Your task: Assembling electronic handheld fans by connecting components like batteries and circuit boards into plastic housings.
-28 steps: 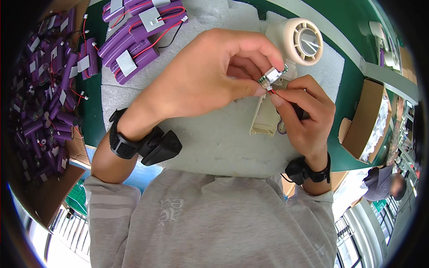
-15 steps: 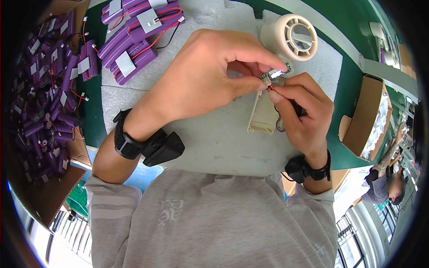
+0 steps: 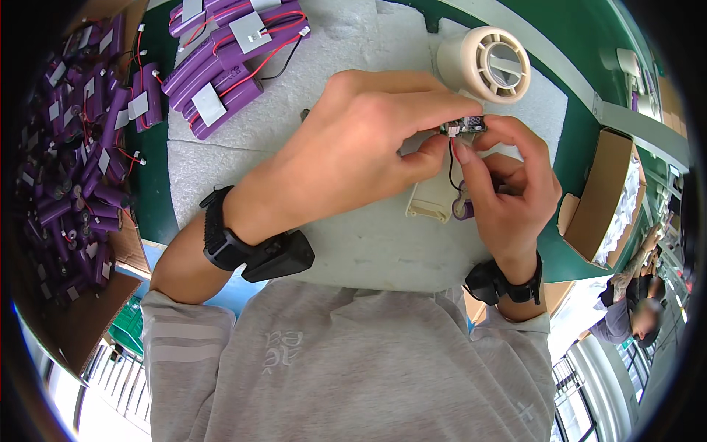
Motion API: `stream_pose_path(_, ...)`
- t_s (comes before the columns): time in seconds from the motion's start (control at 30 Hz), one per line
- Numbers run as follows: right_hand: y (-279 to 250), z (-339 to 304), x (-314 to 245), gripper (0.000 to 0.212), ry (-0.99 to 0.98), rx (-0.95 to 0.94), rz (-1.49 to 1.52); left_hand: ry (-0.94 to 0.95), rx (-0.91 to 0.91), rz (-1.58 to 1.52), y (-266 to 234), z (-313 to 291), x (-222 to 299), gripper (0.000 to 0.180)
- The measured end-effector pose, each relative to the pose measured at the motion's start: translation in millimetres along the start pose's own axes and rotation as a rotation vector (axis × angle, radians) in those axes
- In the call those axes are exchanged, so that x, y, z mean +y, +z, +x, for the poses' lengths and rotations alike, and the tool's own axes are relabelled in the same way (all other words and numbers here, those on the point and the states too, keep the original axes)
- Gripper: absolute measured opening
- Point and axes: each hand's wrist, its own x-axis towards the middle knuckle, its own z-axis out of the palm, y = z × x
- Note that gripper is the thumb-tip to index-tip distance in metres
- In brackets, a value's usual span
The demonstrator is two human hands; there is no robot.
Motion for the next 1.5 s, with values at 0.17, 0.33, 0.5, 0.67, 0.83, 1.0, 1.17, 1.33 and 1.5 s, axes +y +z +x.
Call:
stream_pose_path(0.17,0.5,5.8,6.6,0.034,-0.129,0.061,-0.017,0.001,-0.032,0.006,-1.5,1.4,-2.6,0.038)
stream_pose_path(0.33,-5.2,6.3,7.0,0.039,-0.176,-0.038,-0.057,0.025,0.013,0.001,-0.3,1.3,-3.4,0.035)
stream_pose_path(0.5,-1.2,7.9,5.3,0.036,-0.116,0.063,-0.034,0.047,0.032,0.030,0.9,1.8,-4.8,0.029)
stream_pose_path(0.67,-3.8,6.9,7.7,0.036,-0.152,0.054,-0.065,0.095,0.040,0.047,1.5,0.4,-4.9,0.025)
stream_pose_path(0.83,-7.6,4.8,8.5,0.036,-0.194,0.002,-0.127,0.089,0.014,0.013,0.7,0.9,-7.4,0.026)
stream_pose_path(1.0,-7.8,5.2,8.5,0.035,-0.188,-0.008,-0.128,0.058,-0.009,-0.023,0.5,-0.2,-7.5,0.027)
stream_pose_path(1.17,-1.2,7.3,5.3,0.034,-0.074,0.069,-0.025,-0.054,-0.044,-0.104,0.3,0.1,-3.1,0.029)
stream_pose_path(1.33,-2.5,4.7,7.7,0.026,-0.007,0.055,0.106,-0.165,-0.112,-0.157,3.0,-0.7,-0.5,0.035)
stream_pose_path(1.5,-5.1,3.3,9.4,0.021,0.009,0.037,0.105,-0.181,-0.172,-0.164,1.1,-0.1,1.1,0.036)
